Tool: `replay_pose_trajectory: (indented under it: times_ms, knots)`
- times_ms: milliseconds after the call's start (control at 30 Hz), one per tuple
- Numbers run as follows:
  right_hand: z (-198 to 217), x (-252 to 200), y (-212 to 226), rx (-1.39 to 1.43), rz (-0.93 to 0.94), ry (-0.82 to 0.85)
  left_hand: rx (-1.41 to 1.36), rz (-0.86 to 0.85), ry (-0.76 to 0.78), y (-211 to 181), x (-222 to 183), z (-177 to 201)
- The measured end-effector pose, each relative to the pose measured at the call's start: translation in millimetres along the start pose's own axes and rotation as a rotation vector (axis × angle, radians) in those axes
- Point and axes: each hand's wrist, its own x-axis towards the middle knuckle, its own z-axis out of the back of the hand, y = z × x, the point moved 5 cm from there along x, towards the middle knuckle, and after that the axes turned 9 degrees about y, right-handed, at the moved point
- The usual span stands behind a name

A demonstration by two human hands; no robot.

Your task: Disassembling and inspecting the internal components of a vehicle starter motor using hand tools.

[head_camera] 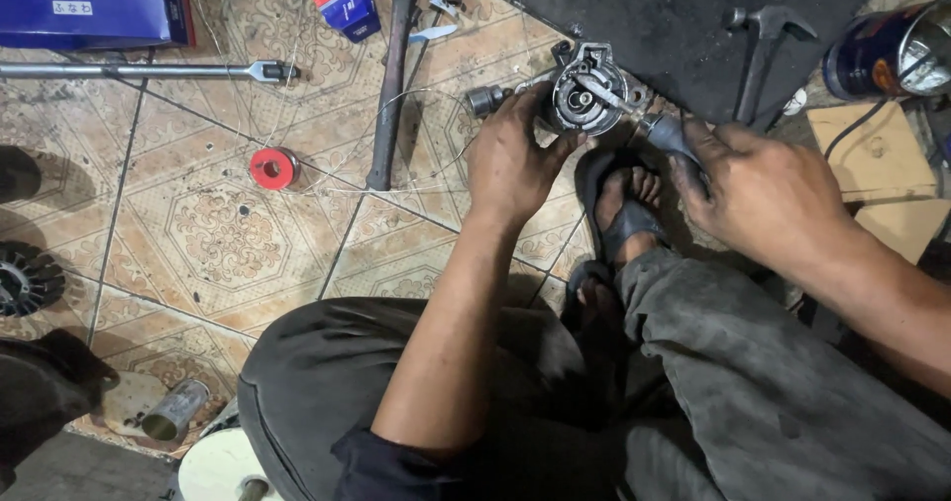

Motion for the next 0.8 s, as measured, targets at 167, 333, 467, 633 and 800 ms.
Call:
replay_pose_trajectory:
  times_ms: [167,333,467,633,800]
  knots:
    - [10.0,-0.5,4.1,0.033,-0.017,0.05,0.015,0.034,0.04,-1.8,-0.3,0.5]
    - [1.0,1.9,-0.7,-0.05,0.0,0.02,-0.003,0.0,0.009,-4.0,-0.7,3.3]
    - [-14.6,-3.3,-2.3,-0.134,0.045,-0.146,-0.019,-0.016,-0.012,-1.1,-0.1,0.8]
    - [-11.6,-4.7,-0.4,-0.086,0.015,-0.124,-0.017,-0.005,-0.003,-4.0,1.8,3.4]
    - [1.6,-10.2,8.2,-0.075,0.055,-0.258,-0.015,-0.007,0.011,-1.9,2.6,-0.1]
